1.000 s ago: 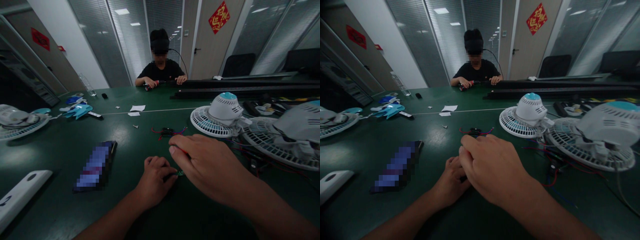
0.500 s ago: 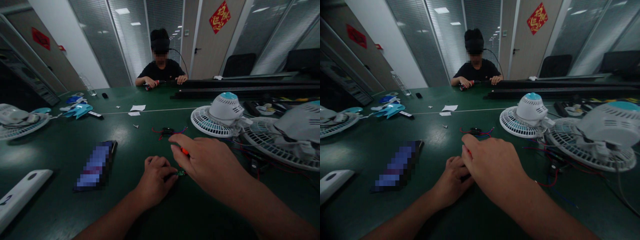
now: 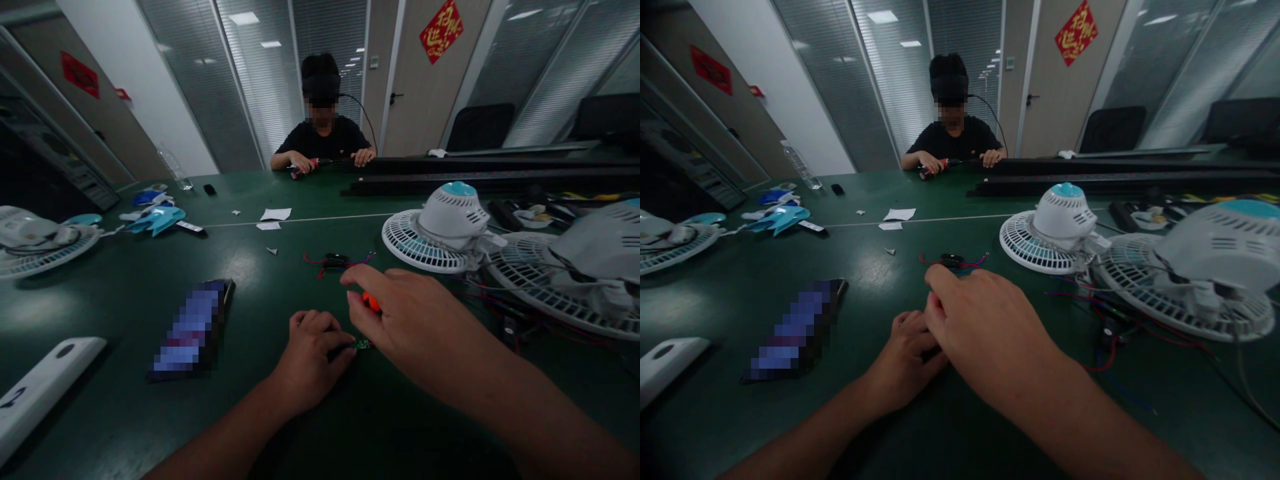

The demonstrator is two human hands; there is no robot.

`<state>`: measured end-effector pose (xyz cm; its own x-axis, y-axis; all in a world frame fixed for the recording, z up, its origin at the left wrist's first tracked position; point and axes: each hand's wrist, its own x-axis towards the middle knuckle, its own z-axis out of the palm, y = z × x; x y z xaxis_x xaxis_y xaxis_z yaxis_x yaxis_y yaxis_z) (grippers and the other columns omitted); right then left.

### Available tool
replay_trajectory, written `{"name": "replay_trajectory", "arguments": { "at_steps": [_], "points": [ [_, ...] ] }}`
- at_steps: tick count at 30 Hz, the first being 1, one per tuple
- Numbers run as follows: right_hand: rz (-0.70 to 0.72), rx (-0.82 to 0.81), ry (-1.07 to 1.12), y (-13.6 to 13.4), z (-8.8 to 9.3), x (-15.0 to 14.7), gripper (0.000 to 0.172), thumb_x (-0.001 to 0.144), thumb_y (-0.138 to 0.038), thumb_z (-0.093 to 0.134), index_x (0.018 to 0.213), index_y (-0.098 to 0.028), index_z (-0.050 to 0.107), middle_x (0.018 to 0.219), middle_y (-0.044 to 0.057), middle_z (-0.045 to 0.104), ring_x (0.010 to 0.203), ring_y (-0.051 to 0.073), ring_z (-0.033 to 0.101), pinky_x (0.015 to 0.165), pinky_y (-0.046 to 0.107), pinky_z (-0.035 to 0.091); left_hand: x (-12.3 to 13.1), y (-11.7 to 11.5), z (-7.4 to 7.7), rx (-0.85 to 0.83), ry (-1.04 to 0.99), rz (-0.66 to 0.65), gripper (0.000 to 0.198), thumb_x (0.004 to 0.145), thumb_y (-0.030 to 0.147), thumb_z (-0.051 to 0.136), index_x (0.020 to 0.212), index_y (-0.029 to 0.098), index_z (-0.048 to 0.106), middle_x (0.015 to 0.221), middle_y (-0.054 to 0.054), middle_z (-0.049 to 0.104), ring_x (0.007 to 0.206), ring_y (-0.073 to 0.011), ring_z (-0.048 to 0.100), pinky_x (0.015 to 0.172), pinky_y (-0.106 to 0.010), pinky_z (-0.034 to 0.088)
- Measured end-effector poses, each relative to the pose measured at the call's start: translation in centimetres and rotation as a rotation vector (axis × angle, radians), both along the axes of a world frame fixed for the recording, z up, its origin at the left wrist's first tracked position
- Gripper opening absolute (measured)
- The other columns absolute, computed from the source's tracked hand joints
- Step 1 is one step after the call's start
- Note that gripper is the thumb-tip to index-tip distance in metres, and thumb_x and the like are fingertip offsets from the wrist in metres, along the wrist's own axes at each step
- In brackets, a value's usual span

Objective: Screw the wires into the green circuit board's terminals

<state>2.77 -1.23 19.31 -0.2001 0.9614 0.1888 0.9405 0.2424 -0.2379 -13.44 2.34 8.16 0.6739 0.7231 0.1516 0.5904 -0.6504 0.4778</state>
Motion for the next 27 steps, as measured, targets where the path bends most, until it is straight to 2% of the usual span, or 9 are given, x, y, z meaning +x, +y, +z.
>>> {"name": "replay_trajectory", "arguments": {
  "at_steps": [5,13,16,19,21,23,27],
  "points": [
    [0.032,0.023,0.009,0.18,0.05,-0.1,0.025,0.089,-0.021,0.045,0.107,-0.02,0.063,0.084,0.004,0.069,0.075,0.02,0.062,0.065,0.032,0.038,0.02,0.04,-0.15,0.002,-0.007,-0.002,0.013,0.085,0.022,0.067,0.096,0.027,0.074,0.099,-0.003,0.066,0.098,-0.023,0.056,0.093,-0.046,0.033],
    [0.043,0.041,-0.005,-0.33,0.43,-0.09,0.02,0.09,-0.024,0.042,0.091,-0.023,0.062,0.072,0.001,0.063,0.064,0.017,0.052,0.056,0.031,0.028,-0.04,-0.01,-0.45,0.034,-0.03,-0.002,0.014,0.083,0.021,0.068,0.095,0.027,0.074,0.093,-0.002,0.066,0.096,-0.0242,0.056,0.093,-0.048,0.034],
    [0.016,0.032,-0.024,-0.47,0.47,-0.14,0.026,0.094,-0.036,0.037,0.088,-0.026,0.06,0.074,0.001,0.063,0.066,0.019,0.053,0.056,0.031,0.026,-0.08,-0.03,-0.85,0.056,-0.08,0.001,0.014,0.083,0.02,0.067,0.094,0.027,0.073,0.098,-0.003,0.066,0.098,-0.0258,0.056,0.092,-0.05,0.036],
    [0.005,0.025,-0.02,-0.51,0.5,-0.22,0.041,0.097,-0.051,0.028,0.086,-0.027,0.059,0.074,0.002,0.063,0.07,0.02,0.056,0.057,0.031,0.026,-0.03,0.02,-0.99,0.065,-0.088,0.003,0.013,0.081,0.019,0.068,0.091,0.026,0.073,0.105,-0.004,0.066,0.101,-0.0276,0.055,0.092,-0.052,0.036],
    [-0.003,0.013,-0.026,-0.51,0.5,-0.25,0.048,0.097,-0.055,0.022,0.083,-0.027,0.058,0.072,0.002,0.062,0.068,0.02,0.056,0.056,0.031,0.026,0.04,0.06,-0.88,0.054,-0.064,0.009,0.012,0.081,0.02,0.068,0.091,0.026,0.074,0.102,-0.004,0.066,0.099,-0.0274,0.056,0.093,-0.052,0.036],
    [-0.012,0.017,-0.057,-0.48,0.46,-0.27,0.048,0.097,-0.054,0.022,0.084,-0.027,0.059,0.07,0.002,0.063,0.066,0.02,0.057,0.056,0.031,0.025,0.09,0.07,-0.65,0.041,-0.039,0.011,0.011,0.082,0.023,0.069,0.091,0.027,0.074,0.096,-0.003,0.067,0.097,-0.0262,0.056,0.093,-0.05,0.036],
    [-0.025,0.043,-0.121,-0.28,0.25,-0.34,0.034,0.098,-0.04,0.031,0.092,-0.027,0.062,0.068,0.002,0.063,0.061,0.019,0.055,0.053,0.031,0.021,0.09,-0.01,-0.19,0.031,-0.015,0.009,0.014,0.085,0.024,0.067,0.095,0.029,0.074,0.094,-0.002,0.067,0.096,-0.0244,0.057,0.093,-0.047,0.036]
  ]
}}
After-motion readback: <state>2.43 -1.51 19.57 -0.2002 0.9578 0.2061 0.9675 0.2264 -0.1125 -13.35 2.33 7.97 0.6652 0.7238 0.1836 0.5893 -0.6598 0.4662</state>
